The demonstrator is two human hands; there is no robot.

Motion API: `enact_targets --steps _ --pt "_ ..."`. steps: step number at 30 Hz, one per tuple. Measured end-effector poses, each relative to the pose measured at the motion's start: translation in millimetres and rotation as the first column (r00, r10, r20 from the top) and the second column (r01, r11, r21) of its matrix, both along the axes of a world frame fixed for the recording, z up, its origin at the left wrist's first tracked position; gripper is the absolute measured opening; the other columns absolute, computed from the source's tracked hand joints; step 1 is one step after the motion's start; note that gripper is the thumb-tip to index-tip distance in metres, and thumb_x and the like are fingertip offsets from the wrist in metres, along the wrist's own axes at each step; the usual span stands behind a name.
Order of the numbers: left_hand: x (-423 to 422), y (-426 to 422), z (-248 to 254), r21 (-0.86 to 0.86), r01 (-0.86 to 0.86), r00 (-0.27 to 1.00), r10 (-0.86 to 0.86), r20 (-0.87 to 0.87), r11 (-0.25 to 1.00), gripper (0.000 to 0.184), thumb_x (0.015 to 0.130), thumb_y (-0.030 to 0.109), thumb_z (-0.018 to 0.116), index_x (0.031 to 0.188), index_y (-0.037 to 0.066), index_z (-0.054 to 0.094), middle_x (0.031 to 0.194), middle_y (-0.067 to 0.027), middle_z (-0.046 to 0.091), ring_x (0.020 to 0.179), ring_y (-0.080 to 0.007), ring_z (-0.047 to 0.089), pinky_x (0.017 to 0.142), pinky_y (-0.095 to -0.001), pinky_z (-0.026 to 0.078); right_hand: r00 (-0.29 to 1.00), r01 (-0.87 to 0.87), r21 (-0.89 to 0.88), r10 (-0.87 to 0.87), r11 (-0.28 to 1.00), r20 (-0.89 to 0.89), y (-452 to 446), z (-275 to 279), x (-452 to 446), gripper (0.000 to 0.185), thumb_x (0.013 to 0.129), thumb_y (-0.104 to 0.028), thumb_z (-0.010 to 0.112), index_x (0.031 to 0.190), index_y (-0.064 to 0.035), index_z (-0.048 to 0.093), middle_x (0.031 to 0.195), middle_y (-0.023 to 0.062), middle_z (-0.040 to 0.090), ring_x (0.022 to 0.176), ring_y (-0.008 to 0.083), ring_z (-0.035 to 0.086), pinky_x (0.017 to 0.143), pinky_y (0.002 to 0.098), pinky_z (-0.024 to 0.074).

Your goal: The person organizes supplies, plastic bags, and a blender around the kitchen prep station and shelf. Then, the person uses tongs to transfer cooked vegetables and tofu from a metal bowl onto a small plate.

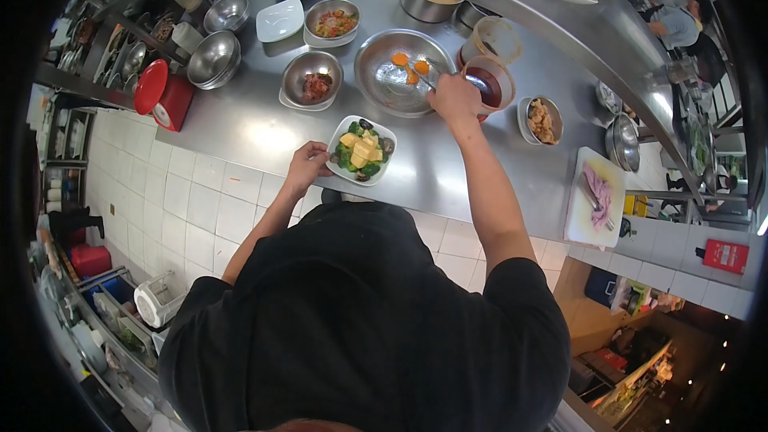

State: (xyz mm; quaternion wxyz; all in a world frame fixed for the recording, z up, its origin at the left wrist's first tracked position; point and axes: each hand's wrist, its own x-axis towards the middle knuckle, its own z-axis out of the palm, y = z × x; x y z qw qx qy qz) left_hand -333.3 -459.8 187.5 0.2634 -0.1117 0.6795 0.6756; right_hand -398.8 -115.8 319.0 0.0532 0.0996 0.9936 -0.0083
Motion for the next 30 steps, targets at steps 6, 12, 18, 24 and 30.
enact_targets --steps 6,12,18,24,30 --pt "1 -2 0 0.019 -0.006 1.000 0.006 0.013 1.000 0.022 0.095 0.008 0.063 0.116 -0.001 0.061 0.103 -0.0111 0.065 0.082 -0.0182 0.068 0.067 -0.0295 0.062 1.000 0.003 0.008 -0.003 1.000 0.005 2 -4 -3 0.033 0.081 -0.032 0.074 0.095 -0.0019 0.077 0.096 0.0207 0.075 0.090 0.0358 0.074 0.081 0.0447 0.0599" --pt "-1 -2 -2 0.038 -0.008 1.000 0.008 0.012 0.999 0.021 0.095 0.008 0.063 0.114 -0.001 0.061 0.104 -0.0110 0.064 0.083 -0.0178 0.067 0.067 -0.0294 0.062 0.999 0.003 -0.021 -0.002 1.000 0.040 8 -2 -6 0.040 0.083 -0.035 0.074 0.095 0.0033 0.075 0.094 0.0219 0.074 0.091 0.0368 0.073 0.082 0.0472 0.0585" --pt "-1 -2 -5 0.037 -0.013 1.000 0.012 0.022 0.999 0.021 0.095 0.008 0.064 0.114 -0.001 0.061 0.104 -0.0111 0.064 0.086 -0.0186 0.068 0.067 -0.0299 0.062 1.000 0.006 -0.051 -0.008 0.999 -0.029 -1 19 11 0.037 0.082 -0.035 0.073 0.093 0.0004 0.074 0.092 0.0216 0.074 0.088 0.0366 0.072 0.080 0.0479 0.0578" --pt "-1 0 -2 0.001 0.007 1.000 -0.007 0.015 1.000 0.023 0.094 0.008 0.064 0.115 -0.002 0.061 0.103 -0.0111 0.065 0.086 -0.0186 0.068 0.068 -0.0306 0.062 0.990 0.003 -0.095 -0.017 0.996 -0.142 -12 43 47 0.037 0.080 -0.037 0.075 0.089 -0.0006 0.073 0.089 0.0197 0.074 0.082 0.0362 0.073 0.075 0.0484 0.0589" --pt "-6 3 -4 0.005 0.033 0.999 -0.033 0.022 0.999 0.020 0.095 0.009 0.062 0.112 -0.001 0.061 0.101 -0.0101 0.066 0.086 -0.0177 0.069 0.068 -0.0303 0.062 1.000 0.017 -0.078 -0.017 0.997 -0.002 5 18 35 0.036 0.080 -0.035 0.075 0.091 -0.0006 0.074 0.088 0.0195 0.074 0.083 0.0361 0.073 0.075 0.0483 0.0591"
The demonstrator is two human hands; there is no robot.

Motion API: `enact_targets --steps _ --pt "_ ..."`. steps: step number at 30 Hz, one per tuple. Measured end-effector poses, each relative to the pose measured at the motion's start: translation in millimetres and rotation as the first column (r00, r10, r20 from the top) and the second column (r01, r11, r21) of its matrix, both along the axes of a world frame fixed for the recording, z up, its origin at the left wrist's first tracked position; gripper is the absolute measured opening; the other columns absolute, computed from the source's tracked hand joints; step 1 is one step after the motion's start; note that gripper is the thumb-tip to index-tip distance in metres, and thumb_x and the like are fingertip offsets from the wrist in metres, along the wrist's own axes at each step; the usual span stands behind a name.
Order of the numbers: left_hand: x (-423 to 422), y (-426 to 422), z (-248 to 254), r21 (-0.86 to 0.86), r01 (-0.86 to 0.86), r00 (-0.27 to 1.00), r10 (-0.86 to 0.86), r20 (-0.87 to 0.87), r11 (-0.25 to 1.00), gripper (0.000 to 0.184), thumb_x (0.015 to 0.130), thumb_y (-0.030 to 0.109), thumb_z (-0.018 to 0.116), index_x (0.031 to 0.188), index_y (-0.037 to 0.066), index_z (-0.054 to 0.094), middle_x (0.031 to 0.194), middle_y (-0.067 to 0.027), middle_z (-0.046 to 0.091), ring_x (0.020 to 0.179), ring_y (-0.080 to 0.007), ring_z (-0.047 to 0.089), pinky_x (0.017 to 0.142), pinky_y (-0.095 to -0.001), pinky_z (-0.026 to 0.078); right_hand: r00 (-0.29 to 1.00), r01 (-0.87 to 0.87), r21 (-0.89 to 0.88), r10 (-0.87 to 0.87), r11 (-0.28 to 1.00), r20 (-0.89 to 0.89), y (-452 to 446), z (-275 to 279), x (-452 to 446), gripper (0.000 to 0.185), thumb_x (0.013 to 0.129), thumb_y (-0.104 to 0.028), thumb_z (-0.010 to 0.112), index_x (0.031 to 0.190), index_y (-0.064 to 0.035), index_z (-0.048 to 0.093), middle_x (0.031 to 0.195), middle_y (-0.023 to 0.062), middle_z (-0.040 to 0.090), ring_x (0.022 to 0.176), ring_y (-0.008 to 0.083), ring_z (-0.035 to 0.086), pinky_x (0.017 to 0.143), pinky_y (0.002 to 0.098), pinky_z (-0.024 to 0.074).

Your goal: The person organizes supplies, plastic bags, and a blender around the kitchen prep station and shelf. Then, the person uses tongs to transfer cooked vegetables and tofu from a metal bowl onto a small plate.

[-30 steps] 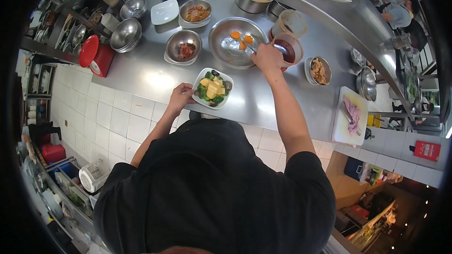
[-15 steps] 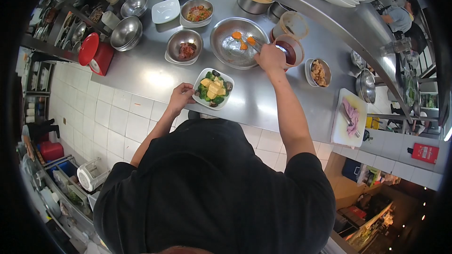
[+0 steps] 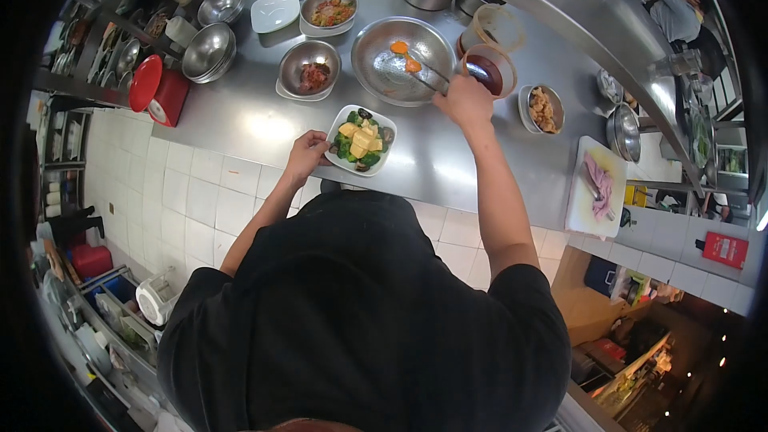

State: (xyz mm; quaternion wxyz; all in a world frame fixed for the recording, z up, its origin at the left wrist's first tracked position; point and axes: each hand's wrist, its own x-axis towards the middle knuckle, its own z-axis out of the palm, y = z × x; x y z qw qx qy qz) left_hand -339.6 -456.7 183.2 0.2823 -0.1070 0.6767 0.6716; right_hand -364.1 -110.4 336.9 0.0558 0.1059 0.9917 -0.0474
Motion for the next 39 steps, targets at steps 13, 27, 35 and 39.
enact_targets --steps 13,27,35,39 --pt "9 -2 -1 -0.006 -0.033 0.999 0.033 0.005 0.999 0.018 0.099 0.013 0.064 0.111 0.000 0.062 0.099 -0.0079 0.066 0.081 -0.0142 0.066 0.067 -0.0282 0.061 0.992 -0.072 -0.033 0.068 0.997 -0.107 -9 6 18 0.031 0.081 -0.030 0.073 0.087 -0.0001 0.075 0.085 0.0203 0.072 0.081 0.0380 0.071 0.074 0.0498 0.0570" --pt "5 0 9 -0.004 0.011 1.000 -0.011 -0.004 1.000 0.019 0.100 0.009 0.061 0.114 -0.003 0.060 0.102 -0.0093 0.063 0.080 -0.0125 0.064 0.072 -0.0309 0.064 0.972 -0.231 -0.279 0.208 0.932 -0.109 -67 -14 101 0.030 0.080 -0.032 0.073 0.088 -0.0034 0.074 0.088 0.0166 0.068 0.077 0.0384 0.068 0.072 0.0486 0.0546" --pt "10 -2 5 0.056 -0.025 1.000 0.024 0.017 0.998 0.021 0.100 0.009 0.060 0.117 -0.003 0.058 0.103 -0.0090 0.064 0.080 -0.0130 0.065 0.072 -0.0302 0.064 0.967 -0.077 -0.204 0.024 0.976 -0.252 -22 9 50 0.044 0.078 -0.039 0.075 0.098 0.0003 0.074 0.089 0.0215 0.071 0.079 0.0413 0.069 0.074 0.0482 0.0553" --pt "12 -1 2 0.055 -0.034 0.999 0.034 0.003 0.998 0.023 0.100 0.009 0.060 0.119 -0.003 0.057 0.106 -0.0117 0.065 0.089 -0.0178 0.068 0.070 -0.0297 0.063 0.987 0.155 -0.222 -0.161 0.963 -0.007 -5 -16 -2 0.048 0.079 -0.041 0.075 0.094 0.0047 0.074 0.094 0.0256 0.073 0.089 0.0397 0.072 0.081 0.0474 0.0571"
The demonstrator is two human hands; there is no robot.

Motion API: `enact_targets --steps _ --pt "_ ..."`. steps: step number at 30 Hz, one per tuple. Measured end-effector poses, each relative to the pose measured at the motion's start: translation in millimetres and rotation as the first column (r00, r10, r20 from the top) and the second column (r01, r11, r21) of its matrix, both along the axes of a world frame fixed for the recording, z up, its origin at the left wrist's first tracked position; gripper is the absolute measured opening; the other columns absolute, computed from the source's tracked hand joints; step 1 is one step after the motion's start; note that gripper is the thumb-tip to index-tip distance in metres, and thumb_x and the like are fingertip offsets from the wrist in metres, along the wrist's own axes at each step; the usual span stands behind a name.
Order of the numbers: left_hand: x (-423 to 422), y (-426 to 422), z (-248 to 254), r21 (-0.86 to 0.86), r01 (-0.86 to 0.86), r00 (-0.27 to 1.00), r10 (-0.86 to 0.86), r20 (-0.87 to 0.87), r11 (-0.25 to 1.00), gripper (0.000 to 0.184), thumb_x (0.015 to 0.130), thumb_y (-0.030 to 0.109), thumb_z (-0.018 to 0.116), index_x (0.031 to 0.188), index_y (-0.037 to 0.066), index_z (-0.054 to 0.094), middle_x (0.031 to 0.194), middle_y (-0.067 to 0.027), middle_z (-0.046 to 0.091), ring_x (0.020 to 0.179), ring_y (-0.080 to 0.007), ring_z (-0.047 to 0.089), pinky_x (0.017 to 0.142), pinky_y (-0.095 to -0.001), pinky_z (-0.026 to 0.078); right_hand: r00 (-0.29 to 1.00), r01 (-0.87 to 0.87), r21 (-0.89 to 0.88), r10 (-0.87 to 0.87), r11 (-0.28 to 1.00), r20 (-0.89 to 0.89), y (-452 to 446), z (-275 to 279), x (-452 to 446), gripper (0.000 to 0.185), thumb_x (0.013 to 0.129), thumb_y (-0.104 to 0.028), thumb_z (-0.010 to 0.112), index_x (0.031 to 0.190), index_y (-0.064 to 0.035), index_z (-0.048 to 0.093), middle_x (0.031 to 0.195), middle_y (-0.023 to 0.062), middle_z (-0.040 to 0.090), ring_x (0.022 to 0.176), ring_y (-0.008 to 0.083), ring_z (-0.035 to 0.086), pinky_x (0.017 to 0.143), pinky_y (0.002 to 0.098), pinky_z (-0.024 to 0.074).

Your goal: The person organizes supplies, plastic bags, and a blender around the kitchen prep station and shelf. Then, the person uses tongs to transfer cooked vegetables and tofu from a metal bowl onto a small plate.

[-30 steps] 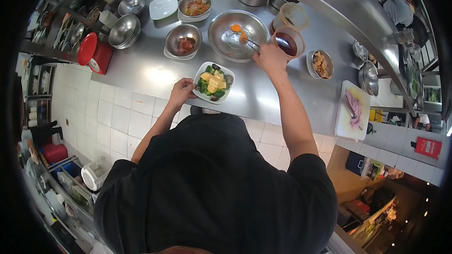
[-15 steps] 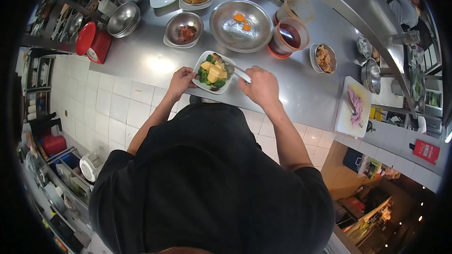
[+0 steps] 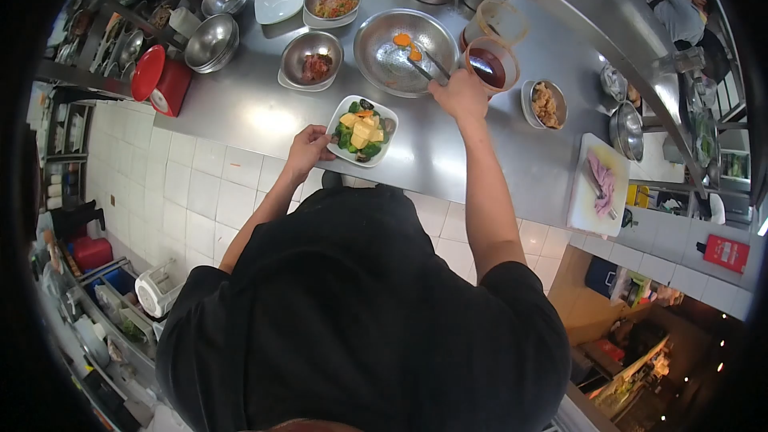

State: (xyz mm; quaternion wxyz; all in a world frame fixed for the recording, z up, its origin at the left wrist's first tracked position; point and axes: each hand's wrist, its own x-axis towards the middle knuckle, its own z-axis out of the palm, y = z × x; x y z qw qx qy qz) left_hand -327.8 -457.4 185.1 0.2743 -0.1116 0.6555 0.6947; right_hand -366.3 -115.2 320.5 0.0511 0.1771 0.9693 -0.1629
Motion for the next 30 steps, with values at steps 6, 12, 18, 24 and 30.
enact_targets --steps 6,12,18,24,30 --pt "4 -1 2 0.001 -0.009 1.000 0.009 -0.005 1.000 0.027 0.100 0.009 0.060 0.123 -0.004 0.055 0.106 -0.0125 0.065 0.086 -0.0174 0.067 0.069 -0.0303 0.064 0.997 0.076 -0.039 -0.074 0.996 0.038 0 -24 -19 0.052 0.080 -0.041 0.076 0.098 0.0071 0.074 0.097 0.0264 0.074 0.095 0.0394 0.073 0.086 0.0471 0.0571" --pt "3 0 1 0.012 -0.008 1.000 0.008 0.013 1.000 0.027 0.099 0.008 0.061 0.122 -0.004 0.053 0.106 -0.0125 0.065 0.079 -0.0157 0.066 0.068 -0.0296 0.063 0.998 0.058 -0.033 -0.057 0.998 0.035 -5 -22 -20 0.052 0.081 -0.041 0.076 0.103 0.0060 0.074 0.101 0.0273 0.073 0.098 0.0396 0.072 0.088 0.0474 0.0568" --pt "3 1 -1 0.005 0.003 1.000 -0.003 0.012 1.000 0.026 0.098 0.009 0.061 0.121 -0.004 0.054 0.104 -0.0113 0.065 0.079 -0.0151 0.066 0.067 -0.0291 0.063 0.999 0.031 0.018 -0.031 0.999 0.012 -4 -21 -30 0.052 0.082 -0.042 0.075 0.103 0.0056 0.073 0.102 0.0270 0.073 0.099 0.0398 0.072 0.089 0.0471 0.0567" --pt "5 0 5 0.016 -0.005 1.000 0.005 0.012 1.000 0.025 0.099 0.009 0.061 0.120 -0.003 0.054 0.103 -0.0107 0.066 0.078 -0.0151 0.067 0.066 -0.0286 0.062 1.000 0.013 -0.001 -0.013 1.000 -0.007 6 -30 -37 0.051 0.081 -0.043 0.074 0.102 0.0044 0.074 0.102 0.0273 0.073 0.098 0.0397 0.072 0.087 0.0471 0.0566" --pt "5 -2 2 0.014 0.012 1.000 -0.012 0.025 1.000 0.028 0.098 0.008 0.061 0.123 -0.003 0.053 0.106 -0.0118 0.064 0.077 -0.0146 0.066 0.070 -0.0293 0.063 0.999 0.012 -0.064 -0.014 0.998 -0.035 3 -8 -15 0.048 0.081 -0.040 0.074 0.097 0.0044 0.075 0.097 0.0244 0.074 0.094 0.0396 0.072 0.086 0.0478 0.0566"
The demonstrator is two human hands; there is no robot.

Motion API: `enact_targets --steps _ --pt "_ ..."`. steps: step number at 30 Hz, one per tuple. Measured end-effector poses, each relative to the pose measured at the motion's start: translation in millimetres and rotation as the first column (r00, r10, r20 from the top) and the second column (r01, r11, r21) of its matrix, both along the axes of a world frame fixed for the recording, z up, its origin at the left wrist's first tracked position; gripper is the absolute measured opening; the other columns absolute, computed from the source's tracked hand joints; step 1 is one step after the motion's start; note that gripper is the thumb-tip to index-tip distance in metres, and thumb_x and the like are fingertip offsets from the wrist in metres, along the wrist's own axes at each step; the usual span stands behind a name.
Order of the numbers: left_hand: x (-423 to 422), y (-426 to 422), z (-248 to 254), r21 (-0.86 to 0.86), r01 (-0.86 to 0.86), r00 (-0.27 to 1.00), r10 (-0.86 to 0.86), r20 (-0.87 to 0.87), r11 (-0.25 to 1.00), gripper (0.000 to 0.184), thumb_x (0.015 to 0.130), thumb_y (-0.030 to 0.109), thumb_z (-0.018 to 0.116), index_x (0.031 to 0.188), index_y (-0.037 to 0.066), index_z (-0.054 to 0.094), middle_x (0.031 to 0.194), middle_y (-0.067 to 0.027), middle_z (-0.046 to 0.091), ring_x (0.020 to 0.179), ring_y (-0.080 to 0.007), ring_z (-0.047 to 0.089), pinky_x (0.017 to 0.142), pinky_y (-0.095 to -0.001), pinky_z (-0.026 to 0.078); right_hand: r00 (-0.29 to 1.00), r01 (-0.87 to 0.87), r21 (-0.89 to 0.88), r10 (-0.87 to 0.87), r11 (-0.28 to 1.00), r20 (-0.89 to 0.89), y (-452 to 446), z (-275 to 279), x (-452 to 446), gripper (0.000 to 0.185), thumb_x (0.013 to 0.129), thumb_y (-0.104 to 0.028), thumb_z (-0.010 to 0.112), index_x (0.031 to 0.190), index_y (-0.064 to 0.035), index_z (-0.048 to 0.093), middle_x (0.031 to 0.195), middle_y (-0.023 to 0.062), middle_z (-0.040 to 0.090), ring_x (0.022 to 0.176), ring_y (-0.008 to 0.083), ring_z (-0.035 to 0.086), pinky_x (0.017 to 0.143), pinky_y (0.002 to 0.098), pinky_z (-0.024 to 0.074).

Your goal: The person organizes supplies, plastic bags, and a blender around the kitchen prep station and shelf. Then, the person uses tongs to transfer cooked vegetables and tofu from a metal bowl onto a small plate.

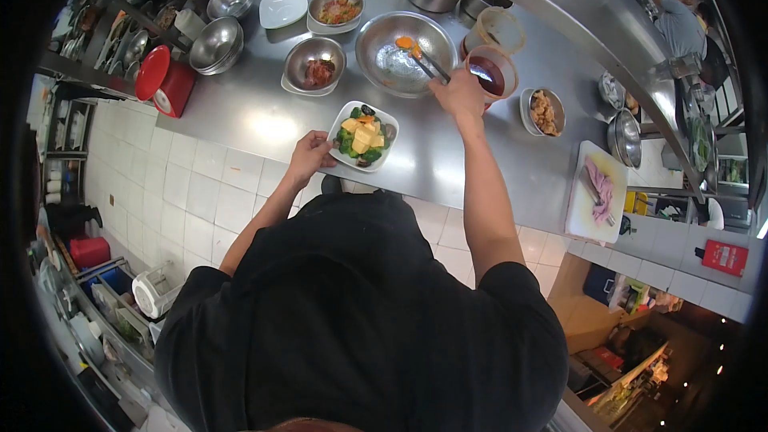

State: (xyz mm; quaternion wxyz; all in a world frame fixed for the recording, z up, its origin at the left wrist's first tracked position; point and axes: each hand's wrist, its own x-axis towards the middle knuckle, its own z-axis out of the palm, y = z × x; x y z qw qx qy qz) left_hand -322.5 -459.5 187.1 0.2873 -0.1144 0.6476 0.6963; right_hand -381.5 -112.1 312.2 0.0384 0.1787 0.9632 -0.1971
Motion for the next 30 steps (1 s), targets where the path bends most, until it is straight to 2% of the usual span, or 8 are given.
enact_targets --steps 3,6,8,12,17,24,26,30 --pt "-3 2 -3 0.012 -0.004 1.000 0.004 -0.011 1.000 0.025 0.098 0.009 0.061 0.121 -0.002 0.054 0.105 -0.0119 0.065 0.079 -0.0168 0.068 0.066 -0.0283 0.062 0.999 0.035 0.017 -0.035 0.999 0.006 5 -2 2 0.048 0.080 -0.040 0.074 0.098 0.0048 0.075 0.094 0.0248 0.074 0.092 0.0400 0.072 0.086 0.0483 0.0565" --pt "-5 3 1 -0.031 0.015 1.000 -0.016 -0.013 0.999 0.026 0.097 0.008 0.061 0.120 -0.002 0.054 0.105 -0.0124 0.065 0.079 -0.0177 0.068 0.066 -0.0285 0.062 0.999 -0.031 0.100 0.032 0.995 -0.008 13 -11 -12 0.049 0.081 -0.041 0.073 0.095 0.0062 0.074 0.095 0.0278 0.072 0.091 0.0411 0.071 0.085 0.0479 0.0560" --pt "-5 4 3 -0.040 0.012 1.000 -0.012 -0.011 0.999 0.026 0.097 0.008 0.061 0.120 -0.002 0.054 0.104 -0.0123 0.065 0.080 -0.0183 0.068 0.066 -0.0286 0.062 0.992 -0.082 0.121 0.070 0.989 0.103 17 -14 -26 0.049 0.080 -0.037 0.074 0.103 0.0065 0.073 0.104 0.0266 0.072 0.101 0.0389 0.071 0.090 0.0475 0.0558" --pt "-5 3 1 -0.055 0.013 1.000 -0.013 -0.015 0.998 0.027 0.098 0.009 0.061 0.121 -0.002 0.053 0.105 -0.0122 0.065 0.080 -0.0184 0.068 0.066 -0.0286 0.062 0.989 -0.120 0.113 0.109 0.986 0.100 25 -17 -38 0.049 0.080 -0.035 0.073 0.106 0.0061 0.072 0.109 0.0270 0.071 0.104 0.0391 0.070 0.091 0.0471 0.0555" --pt "2 5 6 -0.027 -0.020 1.000 0.020 0.003 0.999 0.026 0.100 0.011 0.061 0.121 -0.002 0.053 0.107 -0.0122 0.064 0.077 -0.0161 0.068 0.068 -0.0288 0.063 0.992 -0.119 0.048 0.116 0.992 0.057 21 -11 -32 0.047 0.079 -0.035 0.074 0.103 0.0055 0.074 0.105 0.0268 0.072 0.100 0.0397 0.071 0.091 0.0476 0.0556" --pt "-1 4 -3 -0.019 0.002 1.000 -0.002 -0.015 1.000 0.029 0.099 0.010 0.060 0.123 -0.002 0.051 0.106 -0.0132 0.065 0.077 -0.0165 0.067 0.068 -0.0297 0.064 0.996 -0.089 0.061 0.088 0.994 0.012 19 -4 -15 0.046 0.080 -0.038 0.075 0.098 0.0047 0.075 0.099 0.0255 0.073 0.094 0.0390 0.072 0.087 0.0482 0.0568" --pt "-3 5 -1 -0.041 0.003 1.000 -0.004 -0.009 0.999 0.029 0.099 0.010 0.060 0.124 -0.003 0.050 0.106 -0.0136 0.065 0.078 -0.0165 0.067 0.069 -0.0303 0.064 0.987 -0.159 0.215 0.153 0.964 0.047 17 -5 -18 0.038 0.081 -0.034 0.074 0.094 0.0018 0.076 0.098 0.0239 0.074 0.094 0.0387 0.072 0.084 0.0475 0.0577" --pt "-4 4 -3 -0.015 -0.013 1.000 0.013 -0.001 1.000 0.028 0.097 0.009 0.062 0.121 -0.002 0.052 0.104 -0.0131 0.064 0.083 -0.0187 0.068 0.066 -0.0293 0.063 0.952 -0.304 0.324 0.299 0.896 0.067 6 10 -21 0.026 0.082 -0.025 0.071 0.091 -0.0010 0.077 0.097 0.0216 0.074 0.093 0.0372 0.073 0.080 0.0478 0.0584"
